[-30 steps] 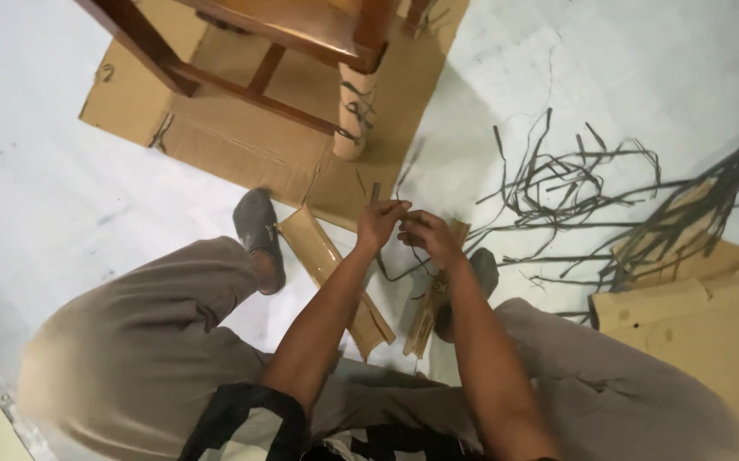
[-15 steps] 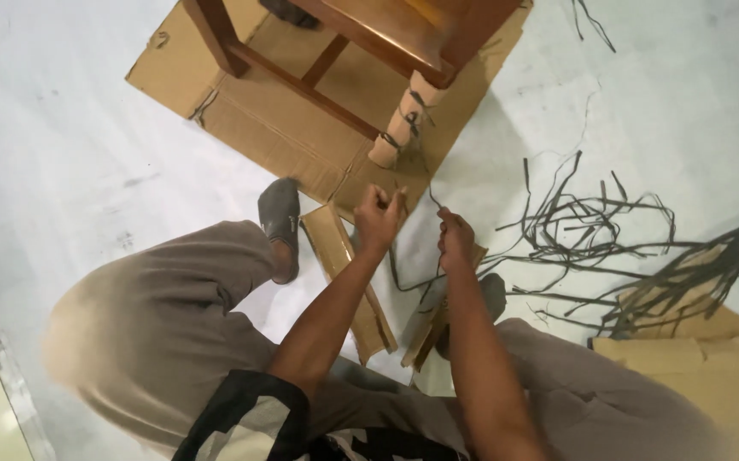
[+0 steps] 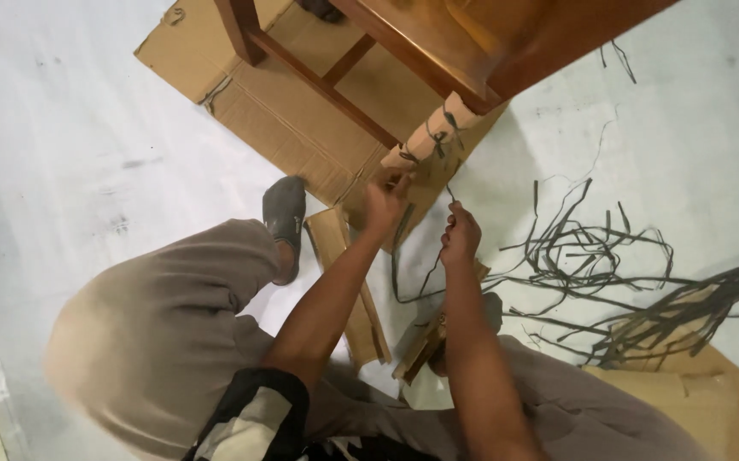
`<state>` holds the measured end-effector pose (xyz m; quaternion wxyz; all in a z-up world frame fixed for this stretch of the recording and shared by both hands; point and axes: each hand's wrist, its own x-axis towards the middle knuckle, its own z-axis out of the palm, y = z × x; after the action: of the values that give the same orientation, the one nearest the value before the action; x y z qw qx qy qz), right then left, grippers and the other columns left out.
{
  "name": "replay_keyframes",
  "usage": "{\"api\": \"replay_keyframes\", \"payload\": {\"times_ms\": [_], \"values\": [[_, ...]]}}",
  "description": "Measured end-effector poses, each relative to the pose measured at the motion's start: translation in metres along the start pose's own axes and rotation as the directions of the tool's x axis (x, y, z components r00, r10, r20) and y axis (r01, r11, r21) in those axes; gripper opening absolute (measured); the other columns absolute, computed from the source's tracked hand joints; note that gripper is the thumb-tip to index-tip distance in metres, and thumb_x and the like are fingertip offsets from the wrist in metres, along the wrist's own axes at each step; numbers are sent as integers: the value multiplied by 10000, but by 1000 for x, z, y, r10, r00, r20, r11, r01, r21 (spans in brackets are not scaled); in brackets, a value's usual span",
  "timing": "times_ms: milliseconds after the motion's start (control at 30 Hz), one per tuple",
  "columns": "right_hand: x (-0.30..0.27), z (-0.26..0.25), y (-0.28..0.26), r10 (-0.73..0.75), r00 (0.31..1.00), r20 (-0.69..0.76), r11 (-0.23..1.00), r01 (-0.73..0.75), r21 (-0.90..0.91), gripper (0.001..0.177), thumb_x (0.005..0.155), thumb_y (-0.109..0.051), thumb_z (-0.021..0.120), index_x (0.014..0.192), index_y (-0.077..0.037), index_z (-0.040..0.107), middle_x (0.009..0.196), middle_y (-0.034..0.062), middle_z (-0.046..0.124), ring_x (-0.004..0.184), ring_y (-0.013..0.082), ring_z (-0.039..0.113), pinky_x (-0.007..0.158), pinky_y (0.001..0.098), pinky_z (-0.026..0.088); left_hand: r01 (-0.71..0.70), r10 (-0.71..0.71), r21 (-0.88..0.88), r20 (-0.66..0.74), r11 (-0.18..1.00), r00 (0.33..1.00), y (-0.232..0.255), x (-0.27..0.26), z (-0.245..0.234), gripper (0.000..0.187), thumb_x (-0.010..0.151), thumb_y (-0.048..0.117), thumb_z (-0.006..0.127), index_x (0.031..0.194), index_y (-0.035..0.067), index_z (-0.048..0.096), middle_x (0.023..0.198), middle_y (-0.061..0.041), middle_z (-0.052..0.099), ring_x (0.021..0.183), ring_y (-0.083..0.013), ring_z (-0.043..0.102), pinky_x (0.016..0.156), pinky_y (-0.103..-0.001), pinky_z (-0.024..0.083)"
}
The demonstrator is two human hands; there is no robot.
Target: Wrapping the legs of a wooden chair with protective cardboard and securing them with plastic ties.
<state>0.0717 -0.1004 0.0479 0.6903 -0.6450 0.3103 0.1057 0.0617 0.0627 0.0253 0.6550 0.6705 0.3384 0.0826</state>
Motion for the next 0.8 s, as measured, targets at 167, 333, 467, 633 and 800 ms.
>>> {"api": "replay_keyframes", "payload": {"times_ms": [167, 333, 467, 633, 800], "values": [[28, 21, -16, 10, 1000, 22, 1000, -10, -8, 148, 945, -263, 721, 898, -148, 640, 690, -4, 473, 455, 90, 347, 366, 217, 227, -209, 207, -59, -41, 976, 977, -5, 16, -8, 126, 870, 185, 811, 963, 102, 790, 882, -159, 763, 888, -370, 747, 761, -434, 611], [63, 46, -30, -6, 993, 119, 999, 10, -31, 181, 968, -298, 714, 918, -163, 604, 718, -1, 497, 482, 68, 377, 382, 205, 241, -181, 180, -140, -21, 973, 983, -36, 48, 2, 138, 794, 100, 877, 899, 94, 788, 816, -130, 764, 806, -239, 749, 738, -338, 600], [98, 68, -29, -6, 972, 236, 994, 32, -105, 176, 1032, -317, 606, 961, -158, 624, 786, 37, 558, 559, 136, 463, 440, 246, 317, -74, 104, -296, 89, 952, 991, -50, 72, 0, 376, 744, 89, 914, 935, 61, 591, 811, -50, 654, 781, -166, 660, 753, -301, 567], [195, 64, 8, 92, 877, 472, 951, 63, -302, 372, 1104, -319, 457, 1377, -92, 565, 1269, 55, 599, 1030, 139, 601, 800, 274, 554, -111, 130, -154, 120, 982, 984, -62, 100, -8, 705, 663, 202, 983, 1166, 63, 510, 907, -70, 633, 856, -229, 649, 795, -368, 531], [175, 88, -24, 38, 699, 715, 904, 281, -322, 429, 1004, -309, 551, 1361, -76, 597, 1303, 57, 625, 1122, 166, 599, 935, 305, 501, -417, 368, 245, 222, 875, 903, -18, 88, -40, 1004, 654, 556, 935, 1353, -5, 483, 1306, -244, 618, 1284, -438, 564, 1160, -547, 403]]}}
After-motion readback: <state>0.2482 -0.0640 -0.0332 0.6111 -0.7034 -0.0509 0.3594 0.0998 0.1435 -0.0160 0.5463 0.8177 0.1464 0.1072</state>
